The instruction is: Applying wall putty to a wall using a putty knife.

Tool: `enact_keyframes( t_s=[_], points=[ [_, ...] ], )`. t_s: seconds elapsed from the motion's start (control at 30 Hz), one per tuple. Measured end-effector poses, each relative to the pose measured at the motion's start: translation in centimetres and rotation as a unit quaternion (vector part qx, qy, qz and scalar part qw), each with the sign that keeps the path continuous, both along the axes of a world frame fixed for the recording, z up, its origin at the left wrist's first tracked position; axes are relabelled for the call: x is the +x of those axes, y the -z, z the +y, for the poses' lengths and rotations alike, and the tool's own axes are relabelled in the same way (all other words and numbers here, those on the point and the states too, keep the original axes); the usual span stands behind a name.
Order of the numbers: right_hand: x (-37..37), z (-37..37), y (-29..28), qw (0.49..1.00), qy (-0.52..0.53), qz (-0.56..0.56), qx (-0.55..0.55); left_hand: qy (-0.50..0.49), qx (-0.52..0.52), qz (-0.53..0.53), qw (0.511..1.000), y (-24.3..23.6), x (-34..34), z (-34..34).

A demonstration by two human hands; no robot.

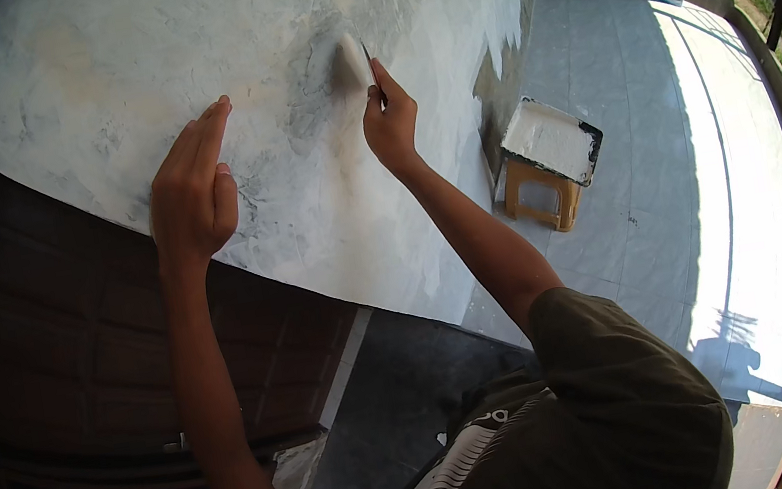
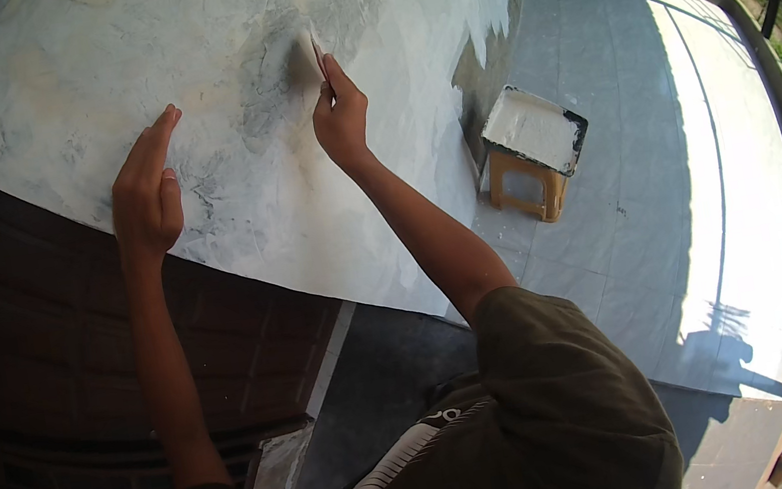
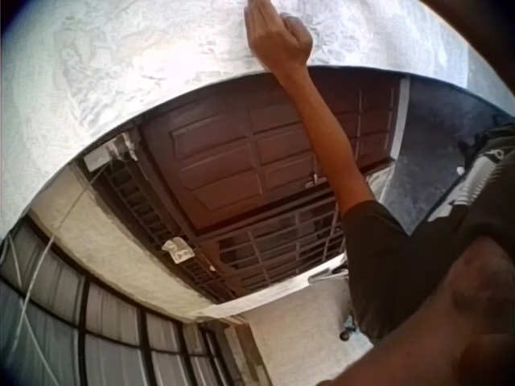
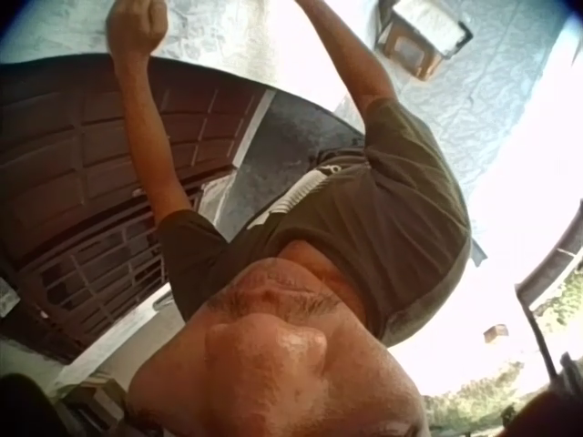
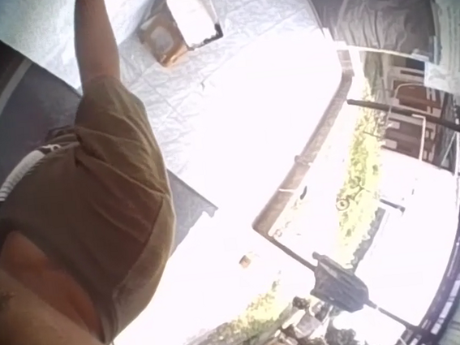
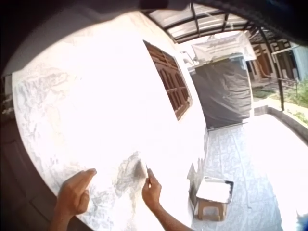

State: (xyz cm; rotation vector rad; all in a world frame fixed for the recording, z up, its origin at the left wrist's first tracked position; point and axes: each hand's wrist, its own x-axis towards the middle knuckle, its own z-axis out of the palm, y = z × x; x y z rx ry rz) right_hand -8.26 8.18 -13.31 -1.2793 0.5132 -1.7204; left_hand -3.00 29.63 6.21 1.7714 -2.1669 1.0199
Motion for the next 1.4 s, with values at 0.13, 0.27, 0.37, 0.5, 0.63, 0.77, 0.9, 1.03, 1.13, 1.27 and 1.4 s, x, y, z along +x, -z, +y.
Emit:
enact_keyframes(
  t_s=[0.13, 0.27, 0.37, 0.5, 0.63, 0.77, 0.9, 1.03, 1.13, 1.27, 1.4],
  points=[
    [3.3, 1.3, -1.4, 0.999, 0.018, 0.008, -0.050, -0.002, 0.000, -0.001, 1.000, 0.1, 0.2, -0.1],
    [3.1, 6.8, -0.7, 0.987, 0.023, 0.036, -0.157, -0.022, 0.019, 0.021, 0.999, -0.1, 0.0, 0.2],
    [1.1, 10.1, 2.0, 0.973, -0.026, 0.062, -0.223, -0.016, 0.012, 0.024, 1.000, 0.1, 0.2, -0.2],
    [-2.4, 12.0, 8.8, 0.954, -0.108, 0.091, -0.265, -0.003, 0.006, 0.004, 1.000, 0.1, 0.5, -0.1],
    [-4.6, 9.2, 10.5, 0.990, -0.098, 0.098, 0.032, 0.000, 0.002, 0.009, 1.000, 0.0, 0.0, -0.2],
    [-2.3, 2.9, 2.8, 0.996, -0.019, -0.014, 0.089, -0.005, 0.000, -0.002, 1.000, -0.1, -0.1, -0.1],
    [3.4, 2.1, -0.4, 0.996, 0.054, 0.010, -0.072, 0.005, -0.005, -0.003, 1.000, 0.0, 0.1, -0.5],
    [2.2, 9.3, 3.3, 0.986, -0.037, 0.056, -0.155, 0.000, -0.002, 0.011, 1.000, 0.1, 0.3, 0.0],
    [-2.0, 14.5, 8.9, 0.961, -0.138, 0.063, -0.233, -0.005, -0.004, -0.006, 1.000, 0.0, 0.5, 0.3],
    [-5.4, 15.0, 12.1, 0.970, -0.173, 0.068, -0.157, -0.003, -0.003, 0.009, 1.000, 0.0, 0.2, 0.0],
    [-4.7, 9.5, 8.5, 0.989, -0.080, 0.049, -0.114, 0.002, -0.005, -0.005, 1.000, 0.0, 0.3, 0.0]
  ],
)
